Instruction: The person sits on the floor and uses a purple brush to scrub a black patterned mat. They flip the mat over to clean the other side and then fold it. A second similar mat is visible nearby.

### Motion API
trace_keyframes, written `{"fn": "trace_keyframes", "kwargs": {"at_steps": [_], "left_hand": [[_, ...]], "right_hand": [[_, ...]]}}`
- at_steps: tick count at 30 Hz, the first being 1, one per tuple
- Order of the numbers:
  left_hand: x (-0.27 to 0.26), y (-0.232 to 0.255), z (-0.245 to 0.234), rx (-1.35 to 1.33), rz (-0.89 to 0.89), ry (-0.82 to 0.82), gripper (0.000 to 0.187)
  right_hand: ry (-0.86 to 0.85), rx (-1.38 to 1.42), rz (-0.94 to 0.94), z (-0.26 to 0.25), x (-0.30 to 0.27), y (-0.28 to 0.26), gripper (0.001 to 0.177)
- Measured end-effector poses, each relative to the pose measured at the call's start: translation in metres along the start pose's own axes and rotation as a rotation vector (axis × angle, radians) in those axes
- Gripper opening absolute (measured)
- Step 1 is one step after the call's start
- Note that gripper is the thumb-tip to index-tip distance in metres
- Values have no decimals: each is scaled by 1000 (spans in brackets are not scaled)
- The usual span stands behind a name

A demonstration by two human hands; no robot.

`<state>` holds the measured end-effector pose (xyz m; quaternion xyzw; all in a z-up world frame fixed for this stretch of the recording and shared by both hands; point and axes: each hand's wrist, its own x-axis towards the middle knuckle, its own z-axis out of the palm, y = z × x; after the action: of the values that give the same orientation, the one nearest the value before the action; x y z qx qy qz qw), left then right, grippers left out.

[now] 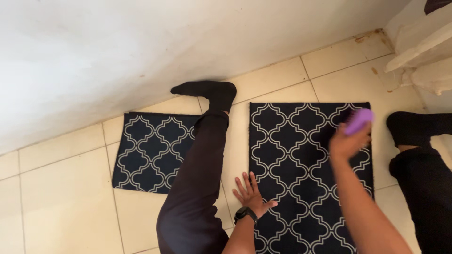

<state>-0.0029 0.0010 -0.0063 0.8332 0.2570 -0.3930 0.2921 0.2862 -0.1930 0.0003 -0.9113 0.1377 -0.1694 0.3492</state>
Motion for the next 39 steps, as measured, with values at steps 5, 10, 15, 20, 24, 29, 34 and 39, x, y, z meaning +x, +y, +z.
{"fn": "trace_keyframes", "kwargs": {"at_steps": [5,10,15,20,24,29,34,39], "left_hand": [[-9,5,-14,-52,1,-42,155],[-18,10,-15,-13,-7,23,161],[-22,12,-8,-16,-21,51,160],[-20,11,-15,-20,-7,33,161],[-20,11,-15,-20,-10,32,161],[-22,14,-19,-8,-34,-4,160],[-20,14,-19,50,-33,21,155],[-22,10,-21,-19,-2,39,159]], "right_hand": [[-126,-41,-458,-4,-19,15,61],[-976,306,-545,-19,-121,-65,39],[-748,301,-420,-69,-135,-46,56],[-69,-51,-206,-103,-86,34,67],[-99,-307,-154,-85,-92,47,59],[-611,84,-387,-50,-200,-55,42],[-717,321,-373,-65,-214,-97,56],[-240,159,-392,-77,-112,-11,60]]}}
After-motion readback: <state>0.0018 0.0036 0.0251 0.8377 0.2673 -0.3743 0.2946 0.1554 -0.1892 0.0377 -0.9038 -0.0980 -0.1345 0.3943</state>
